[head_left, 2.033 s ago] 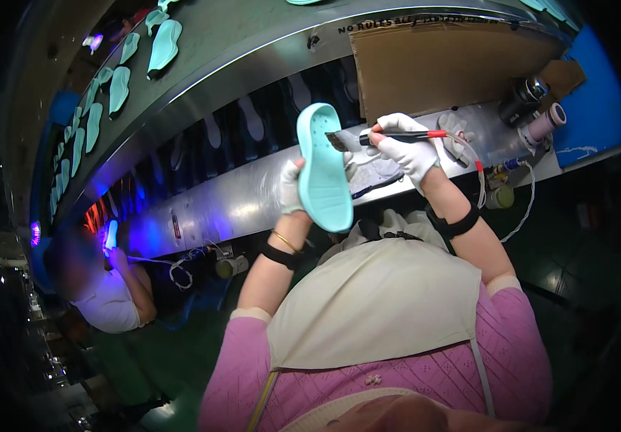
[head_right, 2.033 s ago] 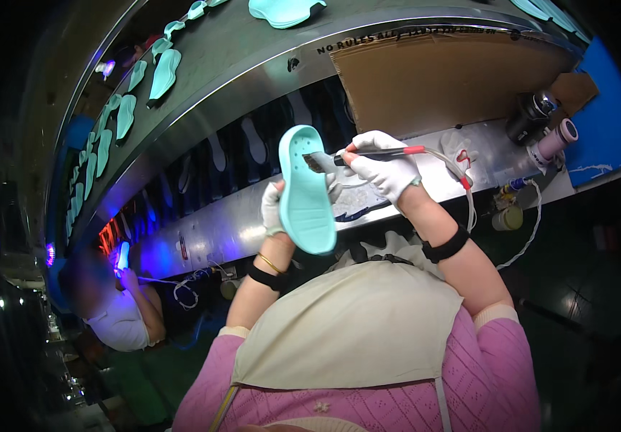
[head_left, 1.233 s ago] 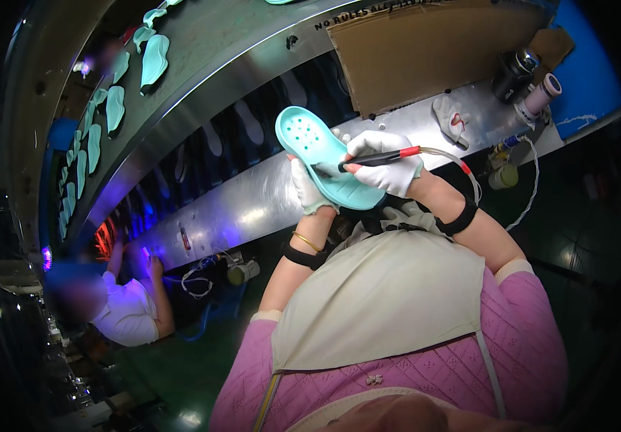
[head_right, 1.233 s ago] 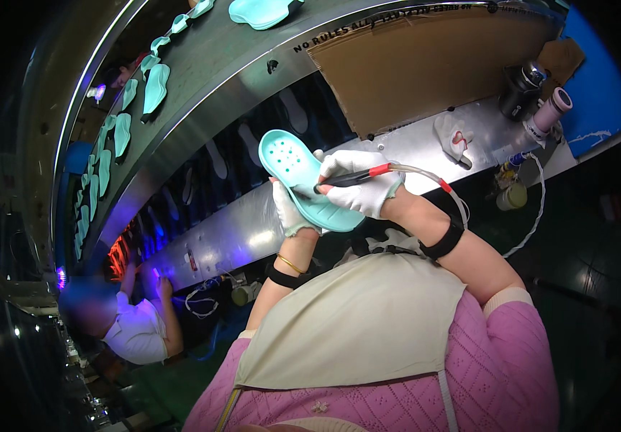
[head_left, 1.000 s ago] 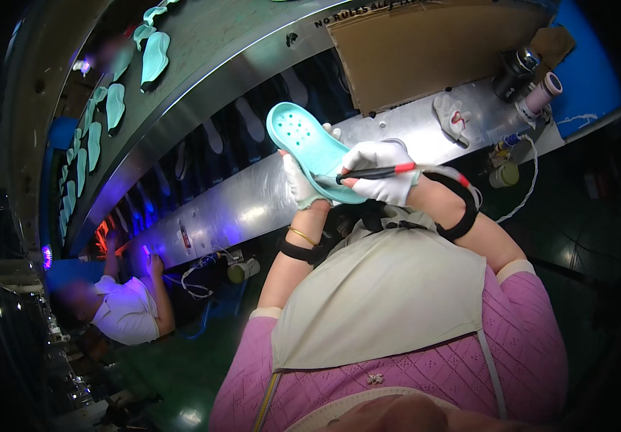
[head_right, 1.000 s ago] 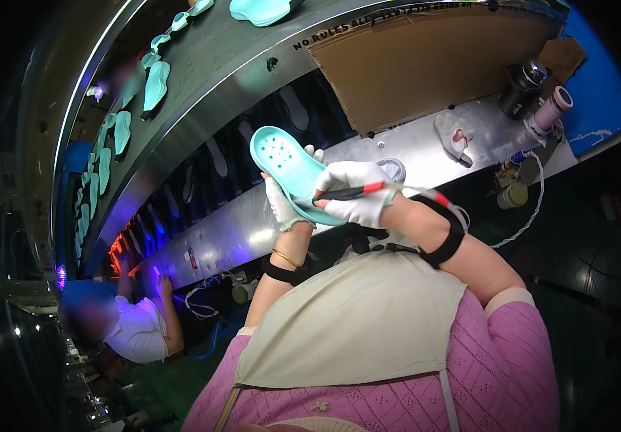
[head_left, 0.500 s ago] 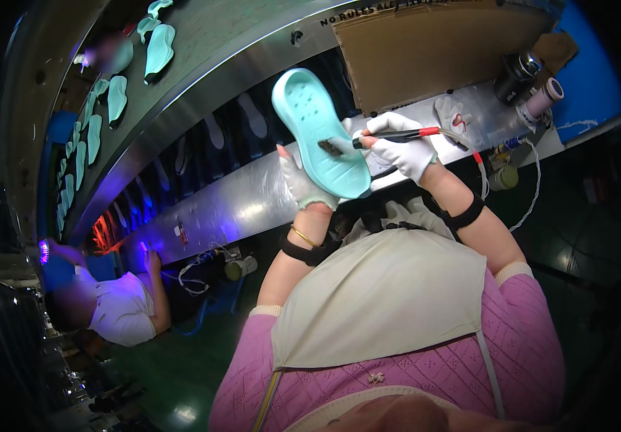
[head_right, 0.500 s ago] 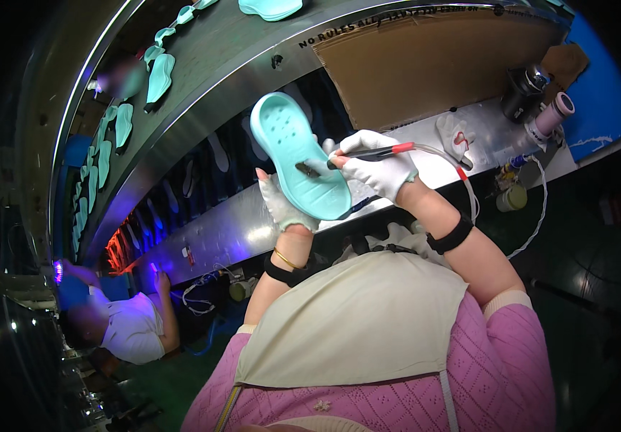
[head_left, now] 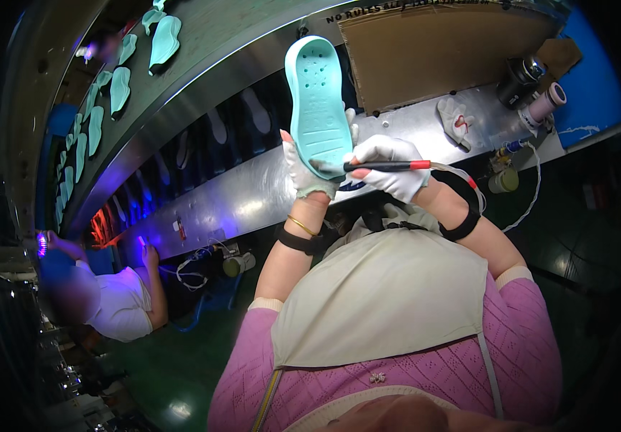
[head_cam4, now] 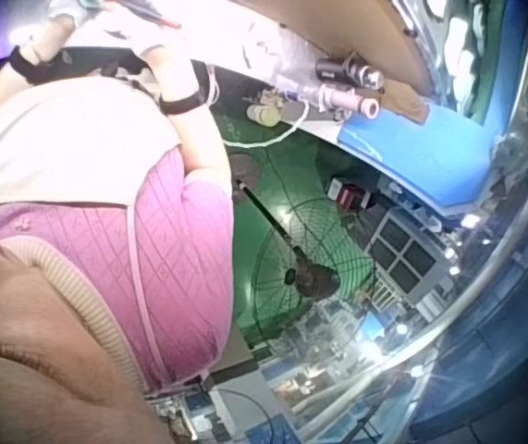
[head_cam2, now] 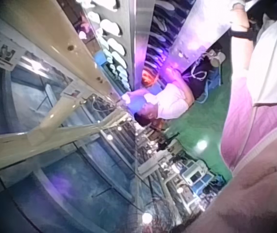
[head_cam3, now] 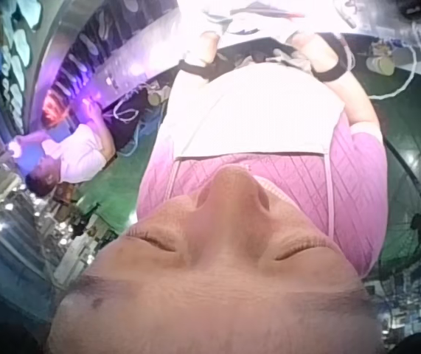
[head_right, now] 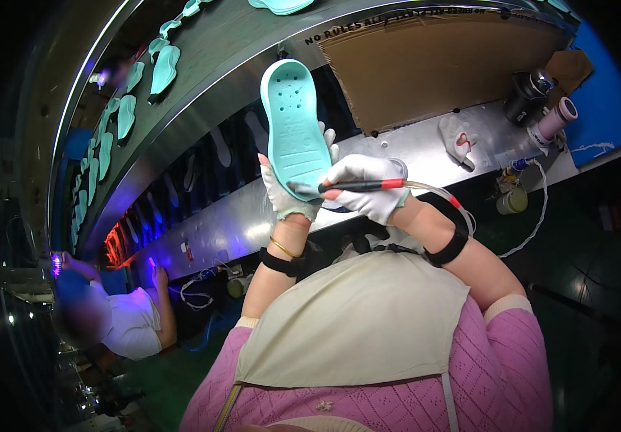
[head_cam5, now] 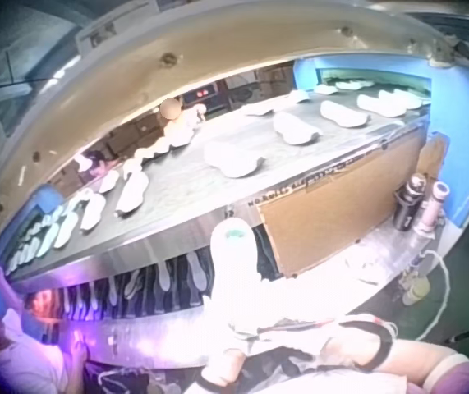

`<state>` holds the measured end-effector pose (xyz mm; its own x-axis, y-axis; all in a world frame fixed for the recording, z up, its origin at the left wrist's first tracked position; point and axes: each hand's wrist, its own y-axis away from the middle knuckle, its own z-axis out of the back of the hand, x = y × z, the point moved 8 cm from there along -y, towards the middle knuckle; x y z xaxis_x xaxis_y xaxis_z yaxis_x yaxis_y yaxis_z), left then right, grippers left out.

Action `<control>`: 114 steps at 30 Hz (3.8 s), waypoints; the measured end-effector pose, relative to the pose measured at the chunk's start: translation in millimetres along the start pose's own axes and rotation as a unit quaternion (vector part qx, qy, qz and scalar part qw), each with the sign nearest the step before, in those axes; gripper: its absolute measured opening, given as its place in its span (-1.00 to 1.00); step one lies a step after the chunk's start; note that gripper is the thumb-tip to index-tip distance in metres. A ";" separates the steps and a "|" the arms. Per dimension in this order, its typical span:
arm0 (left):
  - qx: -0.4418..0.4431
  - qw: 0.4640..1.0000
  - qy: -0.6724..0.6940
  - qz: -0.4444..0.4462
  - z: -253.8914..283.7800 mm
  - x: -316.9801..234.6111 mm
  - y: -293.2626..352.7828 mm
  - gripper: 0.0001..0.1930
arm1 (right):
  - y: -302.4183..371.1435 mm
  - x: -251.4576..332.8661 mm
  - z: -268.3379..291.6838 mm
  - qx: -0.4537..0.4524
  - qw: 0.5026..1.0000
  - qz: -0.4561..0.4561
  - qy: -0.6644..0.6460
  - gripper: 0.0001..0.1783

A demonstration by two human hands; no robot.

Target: Applying glue or adhesive to the edge of a shoe sole using a small brush tool at a factory workstation.

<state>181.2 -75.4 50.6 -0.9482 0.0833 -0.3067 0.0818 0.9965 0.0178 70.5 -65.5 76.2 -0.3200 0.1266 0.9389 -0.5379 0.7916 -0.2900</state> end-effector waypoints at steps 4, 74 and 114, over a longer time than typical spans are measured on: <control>0.027 0.999 0.002 0.045 -3.2 -0.2 0.7 -0.13 | -3.2 -16.2 9.0 0.008 0.988 -0.152 0.003 -0.85; -0.048 0.992 -0.048 0.102 16.5 26.4 29.3 -0.29 | -44.1 0.2 71.4 -0.143 0.986 -0.012 0.082 -0.91; 0.094 0.950 -0.297 -0.039 -82.2 -84.5 -25.6 -0.27 | -6.6 32.9 84.1 -0.103 0.986 -0.124 -0.047 -0.89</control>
<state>233.9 -107.3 154.3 -0.6179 -0.0655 -0.7835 0.1242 0.9759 -0.1795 -2.1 -116.8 93.5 -0.2754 -0.1342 0.9519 -0.4414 0.8973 -0.0012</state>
